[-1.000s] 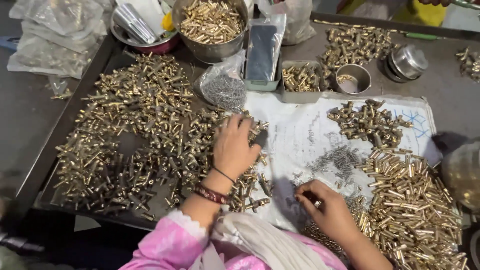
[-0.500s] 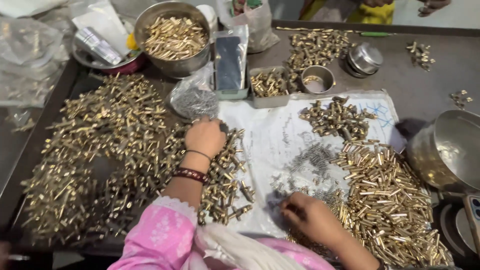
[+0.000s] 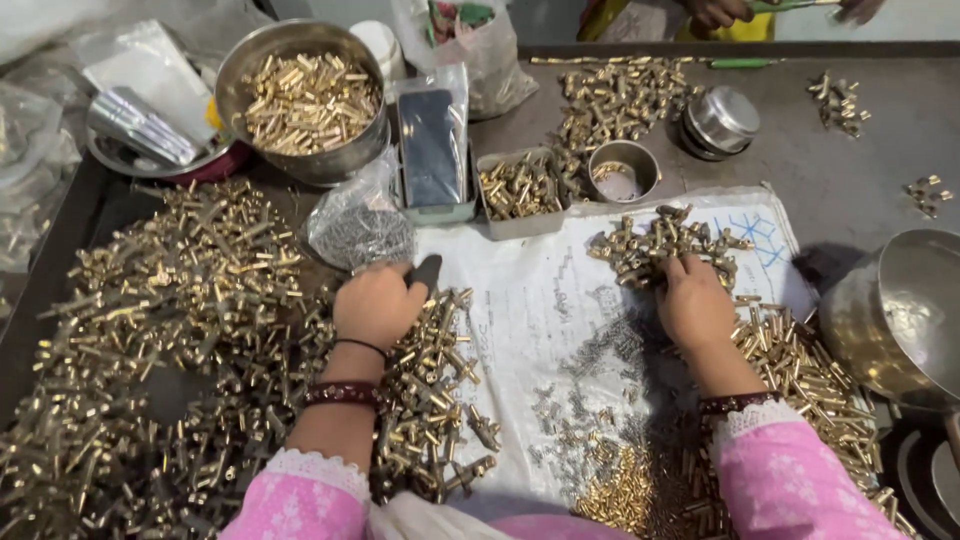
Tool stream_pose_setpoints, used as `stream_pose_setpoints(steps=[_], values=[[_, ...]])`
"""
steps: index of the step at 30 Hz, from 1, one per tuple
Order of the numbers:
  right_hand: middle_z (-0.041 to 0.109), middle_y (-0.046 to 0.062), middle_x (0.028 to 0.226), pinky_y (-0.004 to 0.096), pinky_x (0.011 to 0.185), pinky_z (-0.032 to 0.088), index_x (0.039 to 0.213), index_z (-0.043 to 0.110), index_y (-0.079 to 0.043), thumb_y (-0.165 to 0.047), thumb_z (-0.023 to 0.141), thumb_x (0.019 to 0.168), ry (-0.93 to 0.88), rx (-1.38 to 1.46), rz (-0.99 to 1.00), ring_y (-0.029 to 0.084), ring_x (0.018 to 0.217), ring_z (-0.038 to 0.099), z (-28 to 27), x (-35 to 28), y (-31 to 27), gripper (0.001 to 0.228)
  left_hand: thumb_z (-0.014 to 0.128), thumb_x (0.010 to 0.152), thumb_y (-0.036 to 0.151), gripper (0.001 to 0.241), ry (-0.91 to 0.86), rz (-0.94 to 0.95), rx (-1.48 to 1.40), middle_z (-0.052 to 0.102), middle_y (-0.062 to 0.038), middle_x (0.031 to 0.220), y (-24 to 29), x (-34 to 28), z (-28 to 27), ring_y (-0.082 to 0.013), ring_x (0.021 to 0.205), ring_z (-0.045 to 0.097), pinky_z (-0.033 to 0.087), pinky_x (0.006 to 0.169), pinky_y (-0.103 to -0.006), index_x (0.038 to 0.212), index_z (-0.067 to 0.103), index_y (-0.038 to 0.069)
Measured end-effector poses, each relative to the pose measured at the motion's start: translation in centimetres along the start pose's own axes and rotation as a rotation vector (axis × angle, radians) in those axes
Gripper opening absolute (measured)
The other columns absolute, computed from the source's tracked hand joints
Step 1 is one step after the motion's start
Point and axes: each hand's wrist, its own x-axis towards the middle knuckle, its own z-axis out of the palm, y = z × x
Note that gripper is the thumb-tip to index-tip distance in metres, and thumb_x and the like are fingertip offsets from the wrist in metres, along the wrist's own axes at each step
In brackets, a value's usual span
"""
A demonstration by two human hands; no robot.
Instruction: The person repeatedly picks small brass-colored metal pins and inserts them into cylindrical brass components using both hands. The person places the assembled units into a pile on the table. The task continues throughout the clip with consistent hand movements and no visible change in method.
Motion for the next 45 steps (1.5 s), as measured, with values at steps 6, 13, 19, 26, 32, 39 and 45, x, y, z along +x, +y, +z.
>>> stream_pose_setpoints(steps=[6, 13, 19, 26, 32, 39, 45], values=[[0.066, 0.011, 0.107, 0.045, 0.082, 0.057, 0.111, 0.071, -0.015, -0.024, 0.072, 0.086, -0.039, -0.087, -0.076, 0.032, 0.105, 0.064, -1.3, -0.2, -0.2, 0.026, 0.066, 0.092, 0.012, 0.020, 0.461, 0.427, -0.516, 0.073, -0.012, 0.110, 4.6, -7.0, 0.5, -0.0296, 0.107, 0.069, 0.054, 0.097, -0.0440, 0.111, 0.071, 0.009], [0.069, 0.011, 0.105, 0.043, 0.079, 0.058, 0.103, 0.071, -0.011, -0.030, 0.072, 0.090, -0.097, -0.019, -0.023, 0.030, 0.098, 0.067, -7.5, -4.4, -5.6, 0.024, 0.049, 0.088, -0.003, 0.045, -0.236, 0.162, -1.328, 0.076, -0.013, 0.113, 6.8, -15.2, 8.2, -0.0183, 0.094, 0.072, 0.058, 0.075, -0.0288, 0.127, 0.070, 0.006], [0.072, 0.007, 0.105, 0.035, 0.082, 0.059, 0.109, 0.069, -0.013, -0.013, 0.079, 0.080, 0.234, 0.573, -0.445, 0.026, 0.100, 0.071, -13.9, -13.6, -12.1, 0.030, 0.047, 0.096, 0.013, 0.031, -0.639, -0.352, -1.583, 0.071, -0.009, 0.089, 7.5, -19.5, 5.7, -0.0144, 0.056, 0.060, 0.041, 0.044, -0.0256, 0.121, 0.065, 0.009], [0.073, 0.006, 0.112, 0.035, 0.082, 0.059, 0.106, 0.077, -0.012, -0.017, 0.072, 0.091, -0.102, 0.555, 0.111, 0.024, 0.090, 0.074, -9.3, -15.3, -6.2, 0.017, 0.051, 0.085, -0.007, 0.043, -0.552, -0.115, -1.330, 0.065, -0.006, 0.081, 7.2, -23.4, 6.5, -0.0058, 0.052, 0.047, 0.036, 0.044, -0.0218, 0.122, 0.071, 0.003], [0.072, 0.010, 0.101, 0.044, 0.084, 0.055, 0.100, 0.080, -0.011, -0.028, 0.073, 0.089, -0.170, 0.293, 0.033, 0.030, 0.098, 0.066, -6.5, -16.1, -7.6, 0.022, 0.061, 0.081, -0.012, 0.039, -0.489, -0.006, -1.231, 0.071, -0.003, 0.092, 7.9, -26.9, 3.6, -0.0034, 0.063, 0.054, 0.043, 0.053, -0.0182, 0.113, 0.076, 0.003], [0.071, 0.010, 0.101, 0.043, 0.091, 0.053, 0.090, 0.082, -0.014, -0.024, 0.073, 0.085, -0.217, 0.154, -0.007, 0.031, 0.099, 0.064, -4.4, -15.2, -8.8, 0.014, 0.054, 0.086, -0.008, 0.042, -0.501, -0.097, -1.263, 0.076, -0.006, 0.100, 7.9, -28.1, -0.4, -0.0076, 0.065, 0.064, 0.049, 0.052, -0.0224, 0.120, 0.073, 0.008], [0.074, 0.010, 0.104, 0.042, 0.087, 0.055, 0.098, 0.076, -0.008, -0.023, 0.073, 0.087, -0.252, 0.462, 0.149, 0.030, 0.093, 0.072, -7.5, -16.8, -10.4, 0.018, 0.053, 0.092, -0.003, 0.034, -0.572, -0.131, -1.252, 0.070, -0.008, 0.080, 4.3, -26.5, 5.5, -0.0097, 0.053, 0.059, 0.039, 0.043, -0.0232, 0.121, 0.070, -0.001]])
